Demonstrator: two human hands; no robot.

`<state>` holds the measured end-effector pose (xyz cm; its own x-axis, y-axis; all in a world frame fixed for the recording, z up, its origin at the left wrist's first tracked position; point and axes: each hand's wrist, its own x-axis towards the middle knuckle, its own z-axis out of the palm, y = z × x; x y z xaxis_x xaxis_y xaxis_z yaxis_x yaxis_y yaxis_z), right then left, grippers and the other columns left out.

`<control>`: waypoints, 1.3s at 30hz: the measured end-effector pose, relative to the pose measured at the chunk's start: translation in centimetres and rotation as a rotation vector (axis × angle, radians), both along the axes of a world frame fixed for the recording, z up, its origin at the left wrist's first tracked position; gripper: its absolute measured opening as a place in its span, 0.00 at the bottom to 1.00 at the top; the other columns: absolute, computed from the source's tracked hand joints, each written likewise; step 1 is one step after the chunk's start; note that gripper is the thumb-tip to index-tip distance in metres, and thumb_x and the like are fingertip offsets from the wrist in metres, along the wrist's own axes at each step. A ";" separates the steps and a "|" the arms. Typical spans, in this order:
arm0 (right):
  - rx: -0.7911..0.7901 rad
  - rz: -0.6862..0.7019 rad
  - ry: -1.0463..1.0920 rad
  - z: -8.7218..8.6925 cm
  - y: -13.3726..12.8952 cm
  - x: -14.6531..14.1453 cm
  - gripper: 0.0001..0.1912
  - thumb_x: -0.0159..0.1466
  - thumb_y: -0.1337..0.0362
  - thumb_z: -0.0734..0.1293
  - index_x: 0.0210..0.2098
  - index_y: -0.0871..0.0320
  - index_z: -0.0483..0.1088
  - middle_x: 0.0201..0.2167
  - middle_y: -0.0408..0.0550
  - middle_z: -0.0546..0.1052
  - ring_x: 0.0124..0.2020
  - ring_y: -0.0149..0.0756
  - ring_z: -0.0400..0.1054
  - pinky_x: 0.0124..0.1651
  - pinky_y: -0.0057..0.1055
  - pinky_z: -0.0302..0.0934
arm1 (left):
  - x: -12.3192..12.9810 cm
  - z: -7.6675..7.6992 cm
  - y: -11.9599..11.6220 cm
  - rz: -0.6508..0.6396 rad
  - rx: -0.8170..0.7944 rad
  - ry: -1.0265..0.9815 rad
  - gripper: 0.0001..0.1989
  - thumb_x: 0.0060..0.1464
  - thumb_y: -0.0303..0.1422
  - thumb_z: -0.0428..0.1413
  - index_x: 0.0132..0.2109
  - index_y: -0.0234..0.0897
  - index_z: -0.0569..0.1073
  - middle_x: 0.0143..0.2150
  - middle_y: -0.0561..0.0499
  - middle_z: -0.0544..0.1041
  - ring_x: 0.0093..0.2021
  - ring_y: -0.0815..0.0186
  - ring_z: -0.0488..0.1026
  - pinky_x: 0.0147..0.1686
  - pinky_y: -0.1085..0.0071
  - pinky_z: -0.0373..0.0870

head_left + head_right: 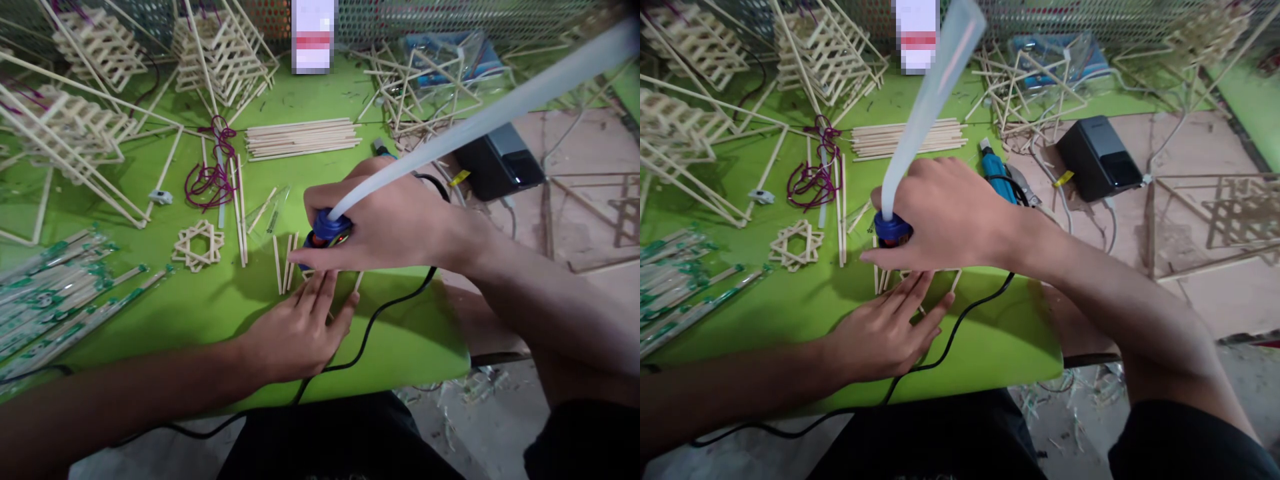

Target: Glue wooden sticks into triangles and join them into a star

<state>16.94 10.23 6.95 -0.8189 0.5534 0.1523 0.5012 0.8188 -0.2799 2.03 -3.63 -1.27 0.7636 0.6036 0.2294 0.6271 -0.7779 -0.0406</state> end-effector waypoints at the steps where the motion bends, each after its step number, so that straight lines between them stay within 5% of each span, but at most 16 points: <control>1: -0.002 -0.004 0.011 0.0 0.0 0.0 0.21 0.57 0.47 0.73 0.25 0.58 0.67 0.19 0.39 0.63 0.20 0.25 0.53 0.27 0.28 0.42 | 0.0 0.0 0.0 0.004 0.005 -0.003 0.28 0.61 0.38 0.55 0.63 0.25 0.66 0.59 0.21 0.69 0.61 0.41 0.69 0.55 0.57 0.73; 11: -0.183 0.014 0.207 1.1 0.3 1.6 0.14 0.56 0.53 0.77 0.34 0.55 0.76 0.28 0.39 0.78 0.27 0.30 0.69 0.30 0.30 0.59 | 0.1 0.0 0.0 0.012 0.012 -0.018 0.29 0.60 0.38 0.57 0.64 0.26 0.67 0.60 0.20 0.68 0.63 0.38 0.66 0.55 0.57 0.73; 19: -0.128 -0.254 0.377 0.3 -2.0 5.9 0.16 0.56 0.52 0.77 0.36 0.56 0.78 0.29 0.42 0.80 0.26 0.29 0.70 0.30 0.29 0.65 | -0.1 -0.1 0.1 -0.028 0.006 0.023 0.27 0.65 0.38 0.52 0.65 0.25 0.66 0.60 0.18 0.67 0.64 0.37 0.64 0.55 0.53 0.73; 27: -0.054 -0.440 0.412 -1.5 -5.8 12.0 0.14 0.54 0.58 0.79 0.37 0.55 0.77 0.31 0.46 0.81 0.28 0.33 0.73 0.31 0.30 0.68 | -0.4 -0.1 0.1 -0.064 -0.010 0.077 0.30 0.59 0.31 0.54 0.66 0.24 0.63 0.62 0.18 0.66 0.64 0.37 0.64 0.55 0.51 0.74; 30: -0.052 -0.364 0.408 -2.0 -7.4 14.4 0.16 0.52 0.66 0.80 0.40 0.56 0.77 0.31 0.49 0.81 0.24 0.32 0.74 0.27 0.27 0.68 | -0.4 -0.2 0.1 -0.065 0.004 0.074 0.30 0.59 0.30 0.54 0.67 0.24 0.63 0.61 0.20 0.67 0.63 0.38 0.65 0.53 0.52 0.75; 33: -0.073 -0.181 0.468 -2.5 -9.0 15.6 0.21 0.54 0.72 0.77 0.47 0.57 0.76 0.35 0.54 0.82 0.34 0.40 0.78 0.34 0.31 0.75 | -0.4 -0.2 0.1 -0.057 0.022 0.057 0.28 0.60 0.30 0.53 0.66 0.25 0.65 0.61 0.20 0.68 0.63 0.38 0.66 0.51 0.53 0.77; 36: -0.076 0.041 0.480 -3.2 -10.4 15.4 0.25 0.57 0.71 0.73 0.54 0.58 0.72 0.34 0.54 0.82 0.37 0.44 0.79 0.36 0.36 0.77 | -0.4 -0.1 0.1 -0.052 0.021 0.059 0.27 0.61 0.31 0.53 0.66 0.26 0.66 0.61 0.22 0.68 0.63 0.40 0.67 0.51 0.53 0.77; 39: -0.094 0.111 0.450 -4.0 -11.4 14.5 0.26 0.56 0.70 0.73 0.54 0.62 0.70 0.33 0.54 0.81 0.38 0.46 0.79 0.36 0.39 0.77 | -0.3 0.1 0.1 -0.059 0.014 0.075 0.27 0.60 0.30 0.53 0.65 0.26 0.66 0.62 0.21 0.67 0.63 0.39 0.66 0.53 0.53 0.76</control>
